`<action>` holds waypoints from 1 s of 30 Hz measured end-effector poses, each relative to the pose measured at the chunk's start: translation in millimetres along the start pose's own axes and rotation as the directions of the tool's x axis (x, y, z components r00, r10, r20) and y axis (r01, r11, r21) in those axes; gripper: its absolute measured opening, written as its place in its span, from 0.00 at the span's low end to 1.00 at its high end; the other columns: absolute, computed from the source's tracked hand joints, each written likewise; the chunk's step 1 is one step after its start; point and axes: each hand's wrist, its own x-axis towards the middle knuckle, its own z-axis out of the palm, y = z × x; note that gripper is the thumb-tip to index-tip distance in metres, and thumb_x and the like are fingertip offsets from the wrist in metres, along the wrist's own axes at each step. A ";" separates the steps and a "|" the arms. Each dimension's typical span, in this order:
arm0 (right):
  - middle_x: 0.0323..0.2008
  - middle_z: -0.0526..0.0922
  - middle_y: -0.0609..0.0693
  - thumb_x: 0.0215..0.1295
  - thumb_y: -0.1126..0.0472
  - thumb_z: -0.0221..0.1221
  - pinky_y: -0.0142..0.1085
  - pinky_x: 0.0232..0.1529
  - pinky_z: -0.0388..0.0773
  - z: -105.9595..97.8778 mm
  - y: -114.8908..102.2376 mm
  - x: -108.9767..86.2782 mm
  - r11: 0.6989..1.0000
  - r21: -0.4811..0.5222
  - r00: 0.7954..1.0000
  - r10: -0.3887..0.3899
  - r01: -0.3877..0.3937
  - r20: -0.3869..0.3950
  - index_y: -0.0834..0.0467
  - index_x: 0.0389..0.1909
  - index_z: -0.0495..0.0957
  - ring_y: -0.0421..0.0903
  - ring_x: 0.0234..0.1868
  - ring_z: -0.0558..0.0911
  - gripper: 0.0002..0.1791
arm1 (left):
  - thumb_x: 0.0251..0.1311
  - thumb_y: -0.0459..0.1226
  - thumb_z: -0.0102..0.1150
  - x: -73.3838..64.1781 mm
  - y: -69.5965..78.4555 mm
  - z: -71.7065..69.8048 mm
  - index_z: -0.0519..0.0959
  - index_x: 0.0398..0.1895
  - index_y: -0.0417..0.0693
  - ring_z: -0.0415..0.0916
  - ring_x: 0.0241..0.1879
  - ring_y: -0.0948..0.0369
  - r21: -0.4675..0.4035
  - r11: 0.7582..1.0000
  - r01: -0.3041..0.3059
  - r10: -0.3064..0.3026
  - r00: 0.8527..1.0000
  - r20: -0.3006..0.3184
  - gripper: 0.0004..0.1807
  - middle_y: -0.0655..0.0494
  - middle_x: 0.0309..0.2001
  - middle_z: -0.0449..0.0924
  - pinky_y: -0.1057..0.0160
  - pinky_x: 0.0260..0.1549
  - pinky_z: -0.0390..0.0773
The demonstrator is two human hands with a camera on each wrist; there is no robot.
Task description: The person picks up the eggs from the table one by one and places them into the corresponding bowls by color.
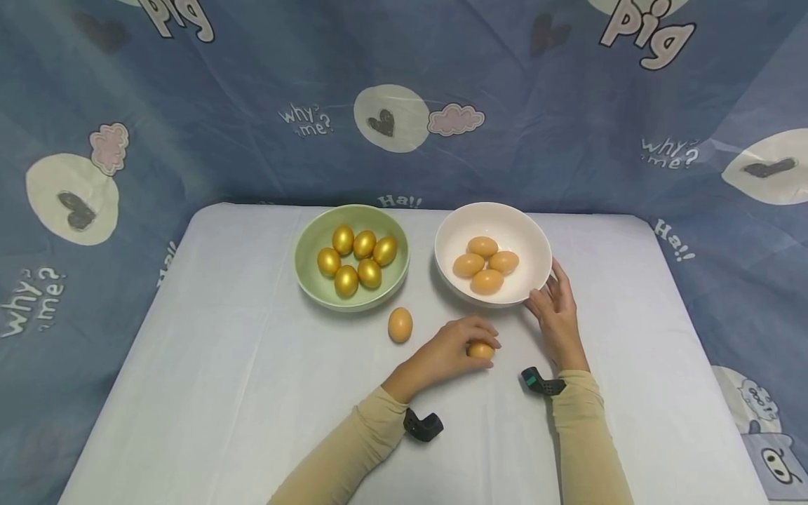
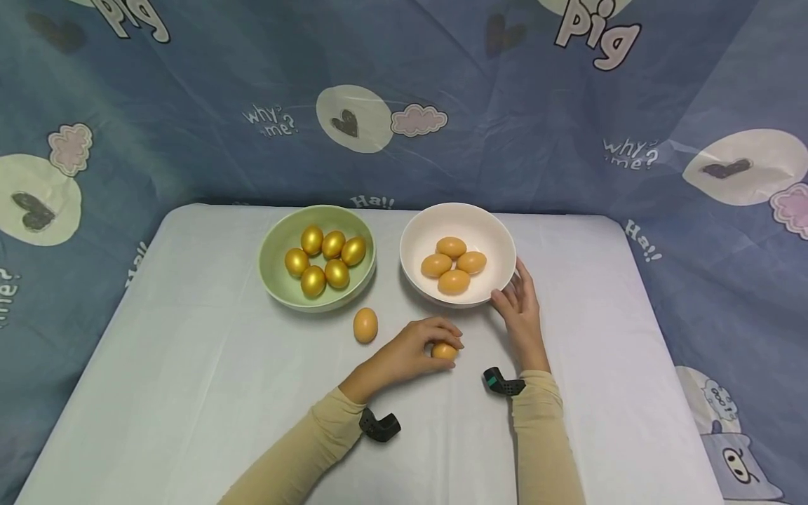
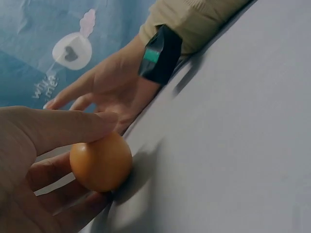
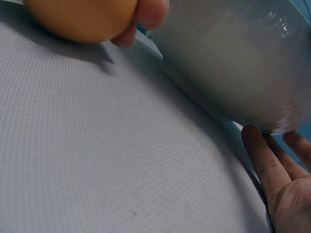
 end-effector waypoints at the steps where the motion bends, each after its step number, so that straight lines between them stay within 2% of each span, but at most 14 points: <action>1: 0.84 0.52 0.51 0.77 0.56 0.59 0.23 0.62 0.79 0.0 0.0 0.2 1.000 0.000 1.000 -0.001 0.001 0.001 0.34 0.82 0.48 0.55 0.81 0.61 0.42 | 0.62 0.38 0.73 -0.7 1.2 1.3 0.88 0.50 0.49 0.77 0.63 0.58 0.012 1.000 -0.008 0.008 1.000 0.003 0.14 0.56 0.59 0.82 0.64 0.67 0.76; 6: 0.84 0.52 0.52 0.77 0.56 0.58 0.23 0.63 0.79 -0.2 0.0 0.4 1.000 0.005 1.000 -0.006 0.006 0.006 0.35 0.82 0.47 0.55 0.81 0.61 0.41 | 0.61 0.39 0.74 -3.0 5.2 5.9 0.88 0.50 0.50 0.79 0.61 0.61 0.049 0.998 -0.029 0.028 0.999 0.018 0.14 0.58 0.57 0.83 0.67 0.65 0.76; 18: 0.84 0.51 0.52 0.78 0.56 0.57 0.24 0.63 0.79 -0.3 1.1 0.2 1.000 0.026 1.000 -0.001 0.001 0.005 0.35 0.82 0.47 0.55 0.81 0.62 0.41 | 0.60 0.38 0.75 -4.2 5.5 7.6 0.89 0.49 0.49 0.80 0.58 0.62 0.042 0.998 -0.052 0.051 0.999 0.008 0.14 0.58 0.55 0.84 0.69 0.63 0.77; 23: 0.84 0.51 0.52 0.78 0.57 0.57 0.24 0.63 0.79 -0.3 1.3 0.1 0.999 0.035 1.000 -0.005 0.004 0.010 0.36 0.83 0.47 0.55 0.81 0.62 0.41 | 0.60 0.39 0.75 -5.0 7.8 3.6 0.88 0.49 0.49 0.80 0.59 0.62 0.052 0.996 -0.066 0.067 0.998 -0.002 0.14 0.58 0.55 0.84 0.68 0.64 0.77; 27: 0.84 0.52 0.52 0.77 0.56 0.57 0.24 0.63 0.79 -0.2 1.1 0.2 1.000 0.024 1.000 -0.004 0.004 0.009 0.36 0.82 0.47 0.55 0.81 0.62 0.41 | 0.60 0.41 0.74 -5.1 11.1 -3.2 0.88 0.50 0.50 0.78 0.61 0.62 0.063 0.997 -0.052 0.053 0.999 -0.008 0.15 0.59 0.57 0.83 0.65 0.66 0.75; 30: 0.84 0.52 0.51 0.77 0.56 0.58 0.24 0.63 0.79 -0.1 0.9 0.5 1.000 0.018 1.000 -0.003 0.003 0.007 0.35 0.82 0.47 0.55 0.81 0.62 0.41 | 0.61 0.41 0.74 -3.7 11.8 -8.5 0.88 0.50 0.49 0.78 0.61 0.61 0.038 0.998 -0.052 0.052 0.999 -0.014 0.15 0.58 0.58 0.83 0.65 0.67 0.75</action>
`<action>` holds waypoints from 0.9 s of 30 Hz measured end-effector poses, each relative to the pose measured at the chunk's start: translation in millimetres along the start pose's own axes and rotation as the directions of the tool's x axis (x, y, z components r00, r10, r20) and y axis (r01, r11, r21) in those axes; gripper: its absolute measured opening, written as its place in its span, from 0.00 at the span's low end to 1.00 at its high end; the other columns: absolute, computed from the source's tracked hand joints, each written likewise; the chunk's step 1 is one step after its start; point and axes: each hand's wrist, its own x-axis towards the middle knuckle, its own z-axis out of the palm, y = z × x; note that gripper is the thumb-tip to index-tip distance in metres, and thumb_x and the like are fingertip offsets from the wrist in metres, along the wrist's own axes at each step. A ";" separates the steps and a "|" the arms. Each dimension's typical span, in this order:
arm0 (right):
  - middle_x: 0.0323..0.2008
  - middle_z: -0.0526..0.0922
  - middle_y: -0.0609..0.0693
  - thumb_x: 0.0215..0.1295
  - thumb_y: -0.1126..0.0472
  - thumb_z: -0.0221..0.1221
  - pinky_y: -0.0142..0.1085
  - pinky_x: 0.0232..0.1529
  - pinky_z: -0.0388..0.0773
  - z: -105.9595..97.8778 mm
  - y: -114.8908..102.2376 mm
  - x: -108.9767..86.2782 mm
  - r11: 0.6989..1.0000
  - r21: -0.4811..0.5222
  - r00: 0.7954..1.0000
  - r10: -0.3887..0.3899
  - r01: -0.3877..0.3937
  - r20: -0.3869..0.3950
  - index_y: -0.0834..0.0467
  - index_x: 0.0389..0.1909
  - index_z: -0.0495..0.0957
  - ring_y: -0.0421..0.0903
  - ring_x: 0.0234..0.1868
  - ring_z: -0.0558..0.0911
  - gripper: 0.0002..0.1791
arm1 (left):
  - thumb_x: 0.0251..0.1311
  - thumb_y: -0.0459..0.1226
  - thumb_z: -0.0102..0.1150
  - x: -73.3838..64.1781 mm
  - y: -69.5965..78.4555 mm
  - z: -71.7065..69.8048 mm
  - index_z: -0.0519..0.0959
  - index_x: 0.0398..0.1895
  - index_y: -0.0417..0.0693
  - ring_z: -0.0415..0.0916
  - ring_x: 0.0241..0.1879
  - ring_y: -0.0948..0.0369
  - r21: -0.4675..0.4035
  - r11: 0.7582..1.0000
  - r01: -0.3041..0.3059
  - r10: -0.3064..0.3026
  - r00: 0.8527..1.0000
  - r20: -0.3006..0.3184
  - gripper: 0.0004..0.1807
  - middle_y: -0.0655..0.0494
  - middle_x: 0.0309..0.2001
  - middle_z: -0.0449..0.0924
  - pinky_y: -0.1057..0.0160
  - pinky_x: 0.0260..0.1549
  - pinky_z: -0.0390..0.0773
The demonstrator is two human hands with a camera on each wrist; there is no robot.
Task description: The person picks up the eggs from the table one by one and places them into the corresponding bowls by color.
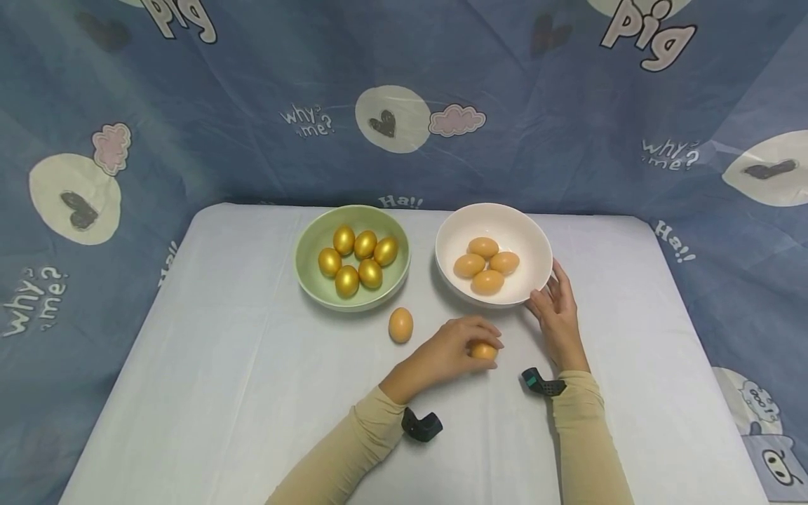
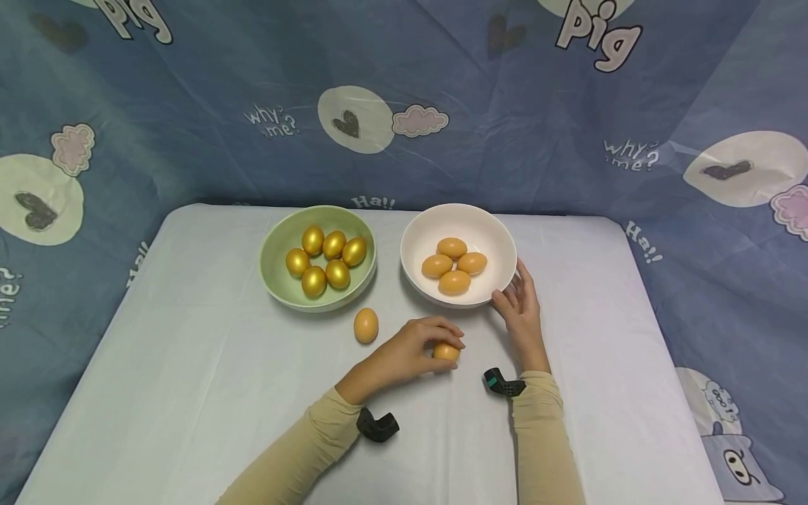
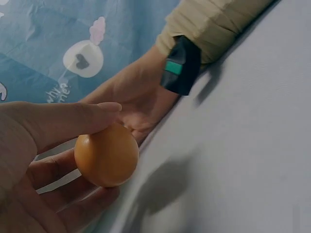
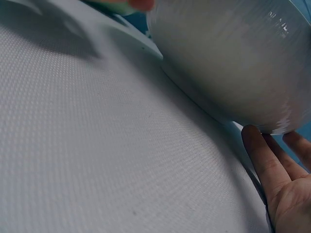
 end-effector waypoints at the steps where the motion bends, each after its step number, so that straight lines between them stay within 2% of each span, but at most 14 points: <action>1: 0.84 0.51 0.51 0.77 0.56 0.58 0.24 0.63 0.79 0.0 0.0 0.1 1.000 -0.001 1.000 0.000 0.000 -0.001 0.35 0.82 0.47 0.55 0.81 0.61 0.42 | 0.61 0.40 0.74 0.9 -0.2 -1.6 0.88 0.50 0.48 0.79 0.61 0.60 -0.016 1.000 -0.005 0.005 1.000 -0.004 0.15 0.57 0.58 0.84 0.65 0.67 0.76; 5: 0.84 0.51 0.51 0.77 0.57 0.58 0.24 0.63 0.79 -0.2 0.4 0.1 1.000 0.002 1.000 -0.003 0.003 0.000 0.36 0.82 0.47 0.56 0.81 0.61 0.41 | 0.59 0.38 0.75 3.9 0.4 -9.1 0.88 0.50 0.45 0.79 0.60 0.58 -0.078 0.996 -0.036 0.034 0.999 -0.025 0.15 0.53 0.56 0.84 0.66 0.66 0.77; 14: 0.84 0.51 0.51 0.77 0.57 0.57 0.24 0.63 0.79 -0.1 0.2 -0.2 1.000 -0.008 1.000 -0.007 0.007 0.001 0.36 0.82 0.47 0.56 0.81 0.61 0.41 | 0.58 0.36 0.75 11.9 5.3 -27.8 0.88 0.50 0.44 0.79 0.61 0.58 -0.121 0.992 -0.040 0.035 0.998 -0.046 0.16 0.52 0.57 0.85 0.67 0.64 0.79; 21: 0.84 0.51 0.50 0.78 0.56 0.57 0.24 0.63 0.79 -0.1 0.6 -0.6 1.000 -0.022 1.000 0.001 -0.001 0.001 0.35 0.82 0.47 0.55 0.81 0.61 0.41 | 0.56 0.35 0.77 14.5 9.5 -38.1 0.88 0.50 0.41 0.81 0.59 0.56 -0.175 0.981 -0.083 0.074 0.996 -0.058 0.18 0.48 0.56 0.85 0.73 0.61 0.80; 27: 0.84 0.52 0.49 0.77 0.54 0.58 0.23 0.63 0.79 -0.3 0.5 -0.9 0.999 -0.052 1.000 0.002 -0.003 -0.008 0.33 0.82 0.47 0.55 0.81 0.62 0.41 | 0.56 0.36 0.77 15.8 14.0 -45.7 0.88 0.49 0.44 0.81 0.59 0.58 -0.156 0.979 -0.132 0.120 0.989 -0.081 0.17 0.50 0.55 0.86 0.74 0.62 0.79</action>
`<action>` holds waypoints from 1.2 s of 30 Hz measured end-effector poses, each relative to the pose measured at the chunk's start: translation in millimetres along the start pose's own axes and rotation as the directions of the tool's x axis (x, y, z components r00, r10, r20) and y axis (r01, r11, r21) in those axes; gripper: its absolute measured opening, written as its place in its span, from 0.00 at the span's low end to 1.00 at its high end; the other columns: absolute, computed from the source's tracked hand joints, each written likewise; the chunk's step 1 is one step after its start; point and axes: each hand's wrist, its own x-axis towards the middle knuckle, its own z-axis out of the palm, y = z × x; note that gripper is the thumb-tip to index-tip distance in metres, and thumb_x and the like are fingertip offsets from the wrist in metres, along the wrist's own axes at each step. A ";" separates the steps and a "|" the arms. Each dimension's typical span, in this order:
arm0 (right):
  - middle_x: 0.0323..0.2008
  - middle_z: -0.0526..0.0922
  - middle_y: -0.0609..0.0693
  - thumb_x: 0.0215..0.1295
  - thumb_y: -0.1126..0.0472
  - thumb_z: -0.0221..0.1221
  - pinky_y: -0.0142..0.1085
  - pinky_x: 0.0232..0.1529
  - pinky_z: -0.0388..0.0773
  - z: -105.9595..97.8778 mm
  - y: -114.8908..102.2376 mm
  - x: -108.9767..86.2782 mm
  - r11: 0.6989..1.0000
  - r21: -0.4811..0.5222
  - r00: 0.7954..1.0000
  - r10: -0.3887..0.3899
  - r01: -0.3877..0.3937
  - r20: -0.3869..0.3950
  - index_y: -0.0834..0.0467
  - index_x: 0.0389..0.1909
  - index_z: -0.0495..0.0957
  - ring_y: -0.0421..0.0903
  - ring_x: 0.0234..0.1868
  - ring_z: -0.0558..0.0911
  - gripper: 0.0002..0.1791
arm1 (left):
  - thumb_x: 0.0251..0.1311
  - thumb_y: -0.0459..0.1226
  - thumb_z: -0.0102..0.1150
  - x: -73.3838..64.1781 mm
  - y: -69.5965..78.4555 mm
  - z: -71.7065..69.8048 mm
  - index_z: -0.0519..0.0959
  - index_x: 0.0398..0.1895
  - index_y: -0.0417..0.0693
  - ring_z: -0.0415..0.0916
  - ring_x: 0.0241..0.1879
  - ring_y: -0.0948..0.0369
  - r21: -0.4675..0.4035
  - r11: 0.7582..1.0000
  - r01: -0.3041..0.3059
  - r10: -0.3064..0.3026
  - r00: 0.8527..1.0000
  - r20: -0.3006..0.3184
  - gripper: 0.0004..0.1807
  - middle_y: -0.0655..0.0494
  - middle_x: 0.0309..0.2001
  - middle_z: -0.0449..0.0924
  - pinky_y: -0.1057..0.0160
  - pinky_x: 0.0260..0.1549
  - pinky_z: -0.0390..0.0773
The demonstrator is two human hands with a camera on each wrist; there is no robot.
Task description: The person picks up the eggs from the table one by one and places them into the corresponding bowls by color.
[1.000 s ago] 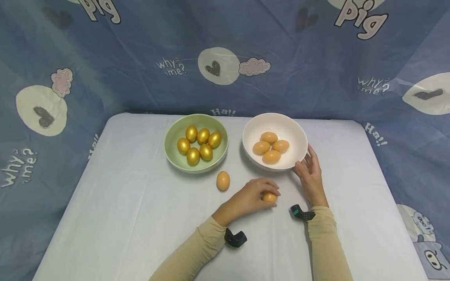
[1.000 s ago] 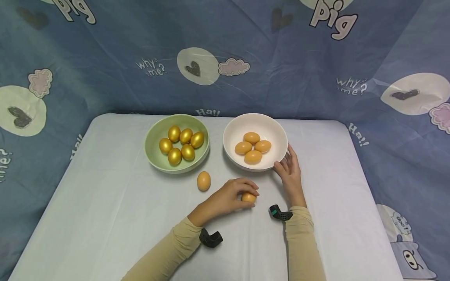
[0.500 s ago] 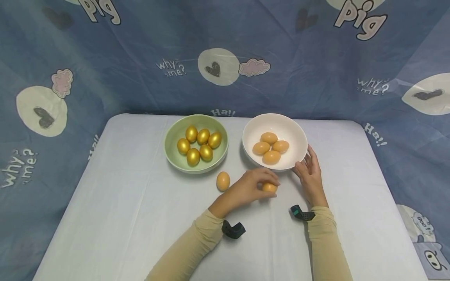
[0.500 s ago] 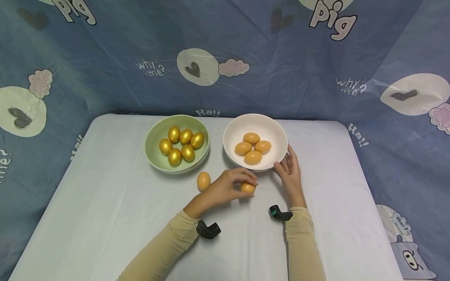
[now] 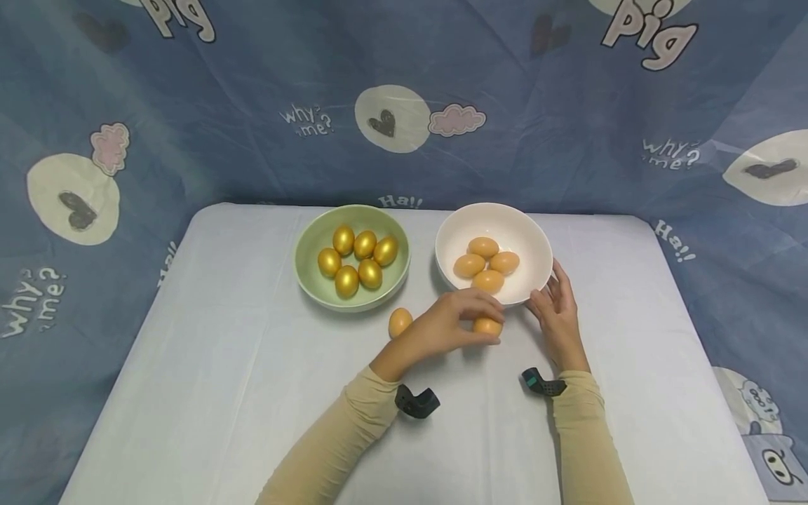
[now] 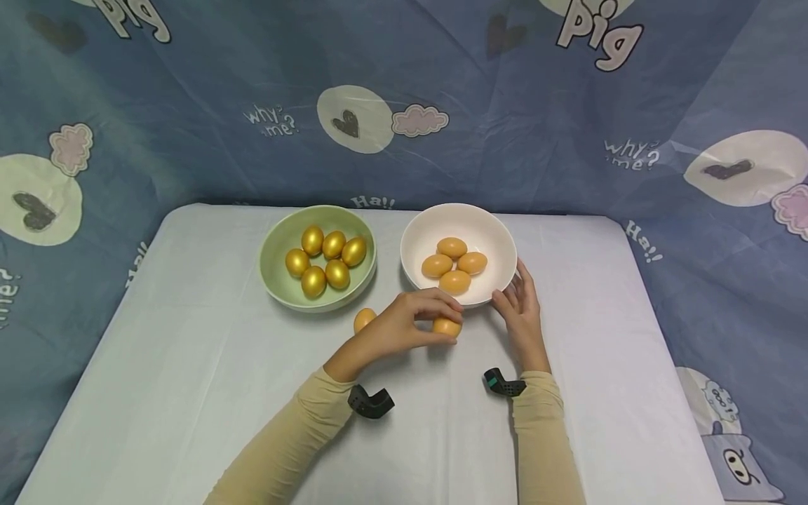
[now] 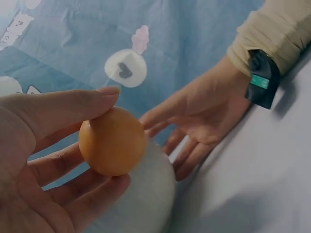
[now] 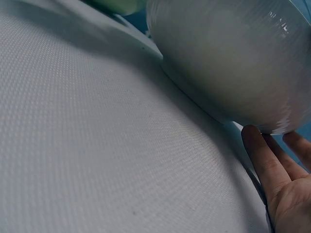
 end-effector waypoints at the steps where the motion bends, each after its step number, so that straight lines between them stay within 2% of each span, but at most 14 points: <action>1: 0.84 0.52 0.49 0.77 0.54 0.58 0.23 0.63 0.79 0.2 -0.2 0.1 1.000 -0.001 1.000 -0.001 0.001 0.001 0.34 0.82 0.47 0.55 0.81 0.62 0.41 | 0.56 0.36 0.77 0.8 0.7 -1.5 0.88 0.49 0.45 0.80 0.60 0.58 0.004 1.000 -0.004 0.004 1.000 -0.004 0.17 0.51 0.56 0.86 0.73 0.63 0.78; 3: 0.84 0.52 0.49 0.78 0.55 0.57 0.23 0.62 0.79 0.6 -0.3 0.1 1.000 0.002 1.000 -0.003 0.003 0.003 0.34 0.82 0.47 0.55 0.81 0.62 0.41 | 0.56 0.37 0.77 3.2 1.8 -4.7 0.88 0.49 0.45 0.80 0.60 0.59 -0.004 1.000 0.002 -0.002 1.000 -0.010 0.17 0.51 0.56 0.86 0.73 0.64 0.78; 9: 0.84 0.51 0.51 0.78 0.58 0.56 0.23 0.63 0.79 1.0 -0.8 0.0 0.999 0.047 1.000 -0.014 0.013 0.015 0.36 0.82 0.47 0.56 0.80 0.63 0.40 | 0.56 0.34 0.77 18.6 2.9 -16.5 0.88 0.49 0.41 0.79 0.62 0.55 -0.095 0.995 0.027 -0.031 0.999 -0.038 0.17 0.46 0.57 0.84 0.73 0.61 0.81; 16: 0.84 0.51 0.51 0.78 0.57 0.56 0.24 0.63 0.80 0.5 0.9 -0.6 0.999 0.050 1.000 -0.005 0.005 0.007 0.35 0.82 0.48 0.57 0.80 0.62 0.40 | 0.54 0.35 0.78 40.6 1.6 -28.0 0.88 0.49 0.44 0.76 0.66 0.57 -0.082 0.995 0.052 -0.059 0.995 -0.075 0.18 0.51 0.56 0.86 0.72 0.61 0.81; 20: 0.84 0.51 0.51 0.78 0.58 0.55 0.24 0.63 0.79 1.1 1.2 -0.2 0.998 0.067 1.000 -0.017 0.016 0.012 0.36 0.82 0.48 0.56 0.80 0.63 0.40 | 0.55 0.34 0.78 52.0 1.0 -34.2 0.88 0.50 0.44 0.77 0.64 0.59 -0.125 0.991 0.045 -0.057 0.995 -0.088 0.18 0.51 0.56 0.86 0.71 0.58 0.83; 24: 0.84 0.51 0.52 0.79 0.59 0.55 0.24 0.64 0.79 0.9 0.9 -0.3 0.996 0.091 1.000 -0.021 0.019 0.021 0.37 0.82 0.47 0.55 0.80 0.63 0.40 | 0.57 0.35 0.76 64.9 0.0 -38.6 0.88 0.51 0.45 0.79 0.61 0.62 -0.122 0.991 0.053 -0.063 0.995 -0.081 0.17 0.52 0.56 0.87 0.74 0.56 0.83; 28: 0.84 0.50 0.51 0.79 0.58 0.55 0.24 0.63 0.79 0.7 0.2 -0.6 0.997 0.081 1.000 -0.011 0.009 0.018 0.36 0.82 0.47 0.55 0.80 0.62 0.40 | 0.58 0.37 0.76 78.6 1.2 -42.9 0.88 0.51 0.46 0.78 0.63 0.63 -0.082 0.994 0.067 -0.072 0.995 -0.067 0.17 0.53 0.57 0.86 0.77 0.62 0.76; 31: 0.84 0.51 0.51 0.79 0.57 0.55 0.23 0.63 0.79 0.8 -0.4 -0.3 0.998 0.066 1.000 -0.002 0.001 0.014 0.35 0.82 0.47 0.56 0.81 0.62 0.40 | 0.59 0.37 0.75 87.9 1.9 -46.4 0.88 0.52 0.46 0.78 0.63 0.63 -0.086 0.994 0.075 -0.079 0.996 -0.052 0.17 0.54 0.57 0.86 0.73 0.66 0.76; 36: 0.84 0.50 0.51 0.79 0.57 0.54 0.23 0.63 0.79 1.2 -0.4 1.3 0.997 0.074 1.000 -0.001 0.000 0.019 0.35 0.82 0.47 0.55 0.80 0.62 0.39 | 0.60 0.37 0.74 102.1 -0.7 -51.9 0.87 0.52 0.47 0.79 0.61 0.63 -0.096 0.990 0.100 -0.103 0.994 -0.033 0.17 0.55 0.55 0.87 0.66 0.66 0.79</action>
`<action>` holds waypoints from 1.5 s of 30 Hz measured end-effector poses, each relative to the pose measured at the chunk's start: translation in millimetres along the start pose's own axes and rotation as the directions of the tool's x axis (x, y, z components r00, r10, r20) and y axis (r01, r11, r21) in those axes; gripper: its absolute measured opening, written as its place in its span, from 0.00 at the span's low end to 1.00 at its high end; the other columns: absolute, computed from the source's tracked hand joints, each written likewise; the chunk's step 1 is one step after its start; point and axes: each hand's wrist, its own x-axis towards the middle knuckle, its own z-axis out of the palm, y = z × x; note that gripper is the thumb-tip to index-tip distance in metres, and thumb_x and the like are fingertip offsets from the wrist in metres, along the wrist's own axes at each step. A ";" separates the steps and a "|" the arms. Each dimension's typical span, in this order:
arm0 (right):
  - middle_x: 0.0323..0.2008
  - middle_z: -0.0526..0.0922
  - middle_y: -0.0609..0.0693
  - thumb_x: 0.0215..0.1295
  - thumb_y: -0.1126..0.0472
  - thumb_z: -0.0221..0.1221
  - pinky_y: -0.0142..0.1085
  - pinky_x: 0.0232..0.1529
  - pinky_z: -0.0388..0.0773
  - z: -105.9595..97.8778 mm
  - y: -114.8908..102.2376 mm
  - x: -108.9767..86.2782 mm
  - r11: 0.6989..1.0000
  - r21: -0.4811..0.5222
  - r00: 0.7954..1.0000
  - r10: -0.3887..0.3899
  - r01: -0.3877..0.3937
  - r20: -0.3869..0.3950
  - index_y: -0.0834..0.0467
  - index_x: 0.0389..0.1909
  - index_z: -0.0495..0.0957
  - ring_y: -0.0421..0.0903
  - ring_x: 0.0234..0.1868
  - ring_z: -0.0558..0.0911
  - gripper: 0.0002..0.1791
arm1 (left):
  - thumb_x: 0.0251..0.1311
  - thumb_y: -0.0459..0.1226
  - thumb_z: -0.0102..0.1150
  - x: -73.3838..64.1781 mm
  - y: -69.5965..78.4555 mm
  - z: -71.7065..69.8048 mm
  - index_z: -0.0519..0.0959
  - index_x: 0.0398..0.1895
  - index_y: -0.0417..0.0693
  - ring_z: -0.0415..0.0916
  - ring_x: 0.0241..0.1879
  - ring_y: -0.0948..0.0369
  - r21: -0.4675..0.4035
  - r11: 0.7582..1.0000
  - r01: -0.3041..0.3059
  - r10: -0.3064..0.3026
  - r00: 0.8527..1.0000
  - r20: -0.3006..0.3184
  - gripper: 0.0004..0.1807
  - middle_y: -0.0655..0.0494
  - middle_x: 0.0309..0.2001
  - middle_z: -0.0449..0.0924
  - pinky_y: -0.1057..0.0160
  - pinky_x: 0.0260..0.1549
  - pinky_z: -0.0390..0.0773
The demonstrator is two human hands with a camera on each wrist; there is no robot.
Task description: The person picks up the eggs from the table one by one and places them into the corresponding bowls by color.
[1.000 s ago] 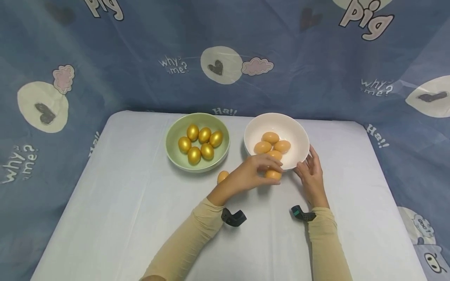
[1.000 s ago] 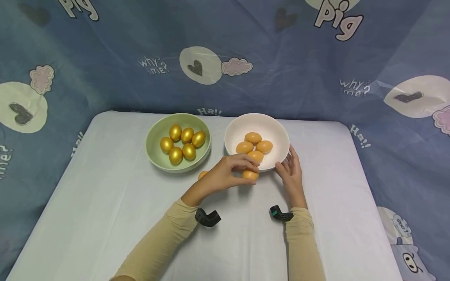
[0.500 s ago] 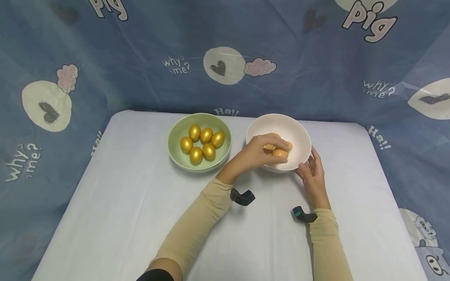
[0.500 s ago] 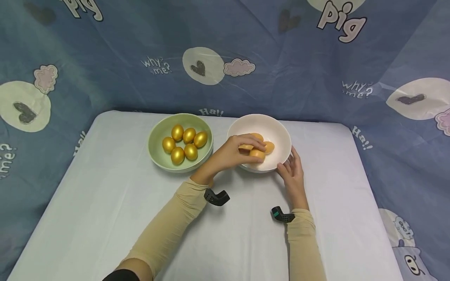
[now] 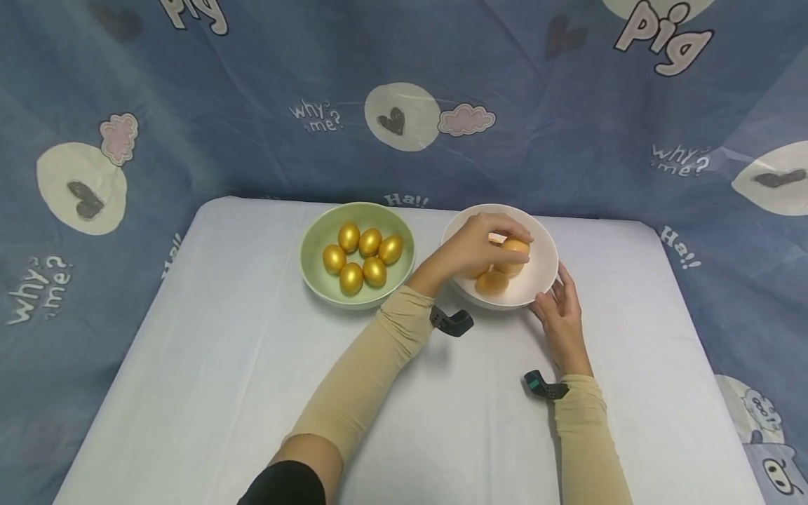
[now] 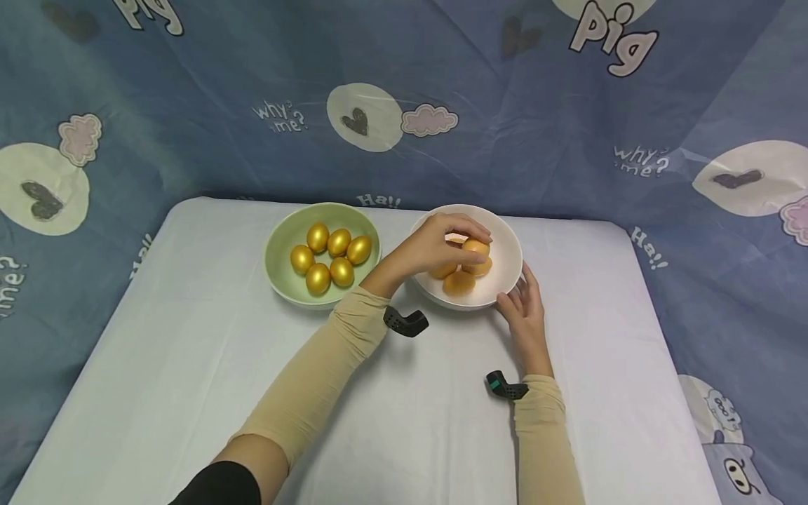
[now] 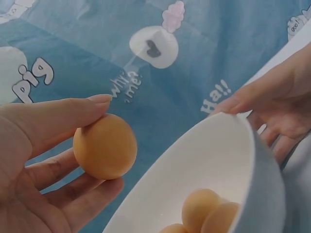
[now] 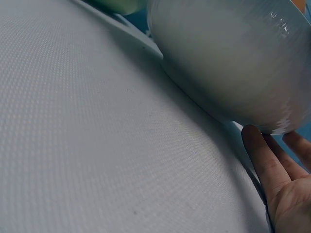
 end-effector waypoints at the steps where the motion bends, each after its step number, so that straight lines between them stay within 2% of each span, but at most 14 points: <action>1: 0.84 0.51 0.51 0.79 0.58 0.54 0.23 0.63 0.79 -0.2 0.2 0.3 1.000 0.006 1.000 -0.003 0.003 0.002 0.35 0.82 0.48 0.55 0.80 0.63 0.39 | 0.60 0.37 0.74 3.4 -0.6 -0.8 0.87 0.52 0.47 0.79 0.60 0.63 0.012 1.000 -0.002 0.002 1.000 0.003 0.16 0.55 0.54 0.87 0.67 0.66 0.79; 5: 0.84 0.51 0.51 0.79 0.58 0.54 0.23 0.63 0.79 -0.4 0.3 0.5 1.000 0.008 1.000 -0.009 0.009 0.007 0.35 0.82 0.48 0.53 0.80 0.63 0.38 | 0.61 0.39 0.73 17.7 -2.2 -2.9 0.87 0.53 0.47 0.79 0.59 0.63 0.047 0.999 0.019 -0.021 0.999 0.031 0.17 0.56 0.55 0.87 0.66 0.67 0.77; 9: 0.84 0.51 0.51 0.79 0.56 0.54 0.23 0.63 0.79 0.6 -0.2 0.5 1.000 -0.009 1.000 0.000 0.000 0.006 0.34 0.82 0.48 0.55 0.80 0.62 0.39 | 0.63 0.41 0.71 27.8 -1.9 -3.3 0.86 0.56 0.48 0.77 0.61 0.63 0.055 0.995 0.079 -0.083 0.994 0.072 0.18 0.58 0.56 0.86 0.66 0.69 0.75; 16: 0.84 0.50 0.51 0.79 0.57 0.54 0.24 0.64 0.79 1.6 -0.2 1.6 1.000 0.015 1.000 0.000 0.000 0.013 0.35 0.82 0.47 0.56 0.81 0.61 0.39 | 0.64 0.40 0.71 41.8 -11.7 -1.8 0.87 0.55 0.46 0.79 0.59 0.62 0.060 0.993 0.097 -0.102 0.990 0.094 0.17 0.56 0.56 0.87 0.76 0.61 0.76; 23: 0.84 0.51 0.51 0.79 0.58 0.55 0.25 0.64 0.79 0.7 1.9 0.8 1.000 0.010 1.000 -0.009 0.009 0.009 0.35 0.82 0.48 0.56 0.80 0.62 0.39 | 0.64 0.37 0.71 56.0 -25.0 3.7 0.87 0.53 0.45 0.79 0.56 0.62 0.064 0.982 0.175 -0.181 0.978 0.106 0.15 0.55 0.56 0.87 0.77 0.55 0.77; 27: 0.84 0.51 0.51 0.79 0.58 0.54 0.25 0.64 0.79 0.1 2.3 0.7 1.000 0.018 1.000 -0.015 0.015 0.010 0.35 0.82 0.48 0.56 0.80 0.62 0.38 | 0.63 0.34 0.70 63.6 -27.5 7.9 0.86 0.54 0.41 0.79 0.56 0.60 0.103 0.982 0.159 -0.172 0.976 0.134 0.16 0.51 0.56 0.86 0.74 0.55 0.78; 29: 0.84 0.51 0.51 0.79 0.58 0.53 0.25 0.64 0.79 -0.1 2.3 0.7 1.000 0.021 1.000 -0.013 0.013 0.010 0.35 0.82 0.48 0.56 0.80 0.62 0.38 | 0.63 0.34 0.70 66.4 -27.9 9.8 0.86 0.53 0.41 0.79 0.56 0.60 0.134 0.978 0.159 -0.177 0.974 0.139 0.16 0.51 0.56 0.86 0.74 0.55 0.79; 36: 0.83 0.52 0.51 0.79 0.59 0.53 0.25 0.64 0.79 -0.9 3.0 1.1 0.999 0.041 1.000 -0.008 0.007 0.008 0.36 0.82 0.49 0.56 0.80 0.62 0.38 | 0.63 0.33 0.70 69.5 -28.2 15.9 0.85 0.55 0.41 0.77 0.57 0.59 0.214 0.951 0.221 -0.251 0.960 0.125 0.17 0.51 0.58 0.84 0.73 0.58 0.78; 41: 0.83 0.53 0.50 0.79 0.58 0.54 0.25 0.64 0.80 -1.2 2.3 1.2 1.000 0.027 1.000 0.003 -0.003 -0.004 0.35 0.82 0.50 0.56 0.80 0.63 0.38 | 0.63 0.32 0.69 71.2 -29.8 19.5 0.83 0.57 0.41 0.75 0.61 0.60 0.262 0.935 0.238 -0.273 0.956 0.105 0.19 0.52 0.61 0.82 0.73 0.64 0.75; 45: 0.83 0.52 0.51 0.79 0.58 0.55 0.25 0.63 0.80 -2.1 0.8 1.1 1.000 0.022 1.000 -0.005 0.005 -0.005 0.36 0.82 0.49 0.58 0.80 0.62 0.39 | 0.61 0.30 0.70 73.4 -30.2 23.2 0.83 0.56 0.41 0.75 0.60 0.60 0.291 0.928 0.233 -0.268 0.959 0.089 0.19 0.52 0.61 0.82 0.72 0.64 0.75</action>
